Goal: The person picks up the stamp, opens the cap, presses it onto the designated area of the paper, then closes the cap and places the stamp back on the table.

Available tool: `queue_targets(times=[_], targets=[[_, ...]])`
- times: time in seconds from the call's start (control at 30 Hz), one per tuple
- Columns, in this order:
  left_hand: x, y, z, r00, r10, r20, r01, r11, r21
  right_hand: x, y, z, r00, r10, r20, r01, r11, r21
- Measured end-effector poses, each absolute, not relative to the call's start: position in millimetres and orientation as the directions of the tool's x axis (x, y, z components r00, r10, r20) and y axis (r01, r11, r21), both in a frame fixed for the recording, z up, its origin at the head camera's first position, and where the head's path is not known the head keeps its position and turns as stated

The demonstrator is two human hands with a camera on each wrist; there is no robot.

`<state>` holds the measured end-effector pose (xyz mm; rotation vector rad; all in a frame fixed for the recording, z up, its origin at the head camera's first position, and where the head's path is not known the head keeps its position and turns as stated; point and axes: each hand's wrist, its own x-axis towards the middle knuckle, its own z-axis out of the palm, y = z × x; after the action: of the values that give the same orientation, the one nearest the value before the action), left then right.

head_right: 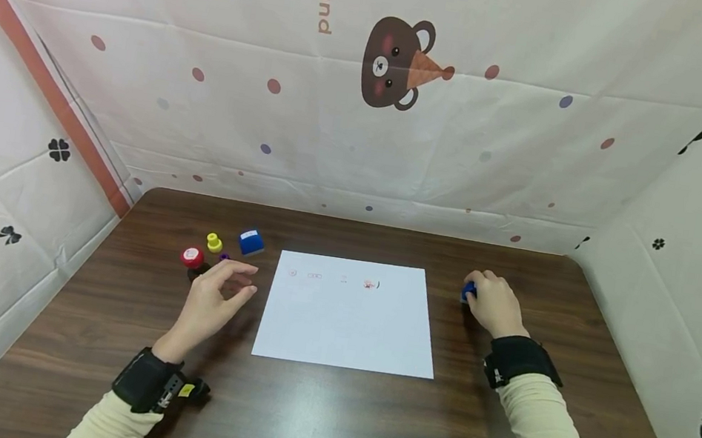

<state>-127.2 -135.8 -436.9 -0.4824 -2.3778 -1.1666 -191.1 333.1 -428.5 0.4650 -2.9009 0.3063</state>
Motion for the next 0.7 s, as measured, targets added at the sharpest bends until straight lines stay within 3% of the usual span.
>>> queue_targets(times=[0.33, 0.7], targets=[[-127, -126, -436, -0.844, 0.133, 0.52, 0.495, 0.566, 0.659, -186, 323, -421, -0.939, -0.246, 0.241, -0.301, 0.927, -0.225], [-127, -110, -439, -0.863, 0.134, 0.487, 0.473, 0.554, 0.686, -180, 300, -417, -0.901, -0.226, 0.371, -0.356, 0.873, -0.333]])
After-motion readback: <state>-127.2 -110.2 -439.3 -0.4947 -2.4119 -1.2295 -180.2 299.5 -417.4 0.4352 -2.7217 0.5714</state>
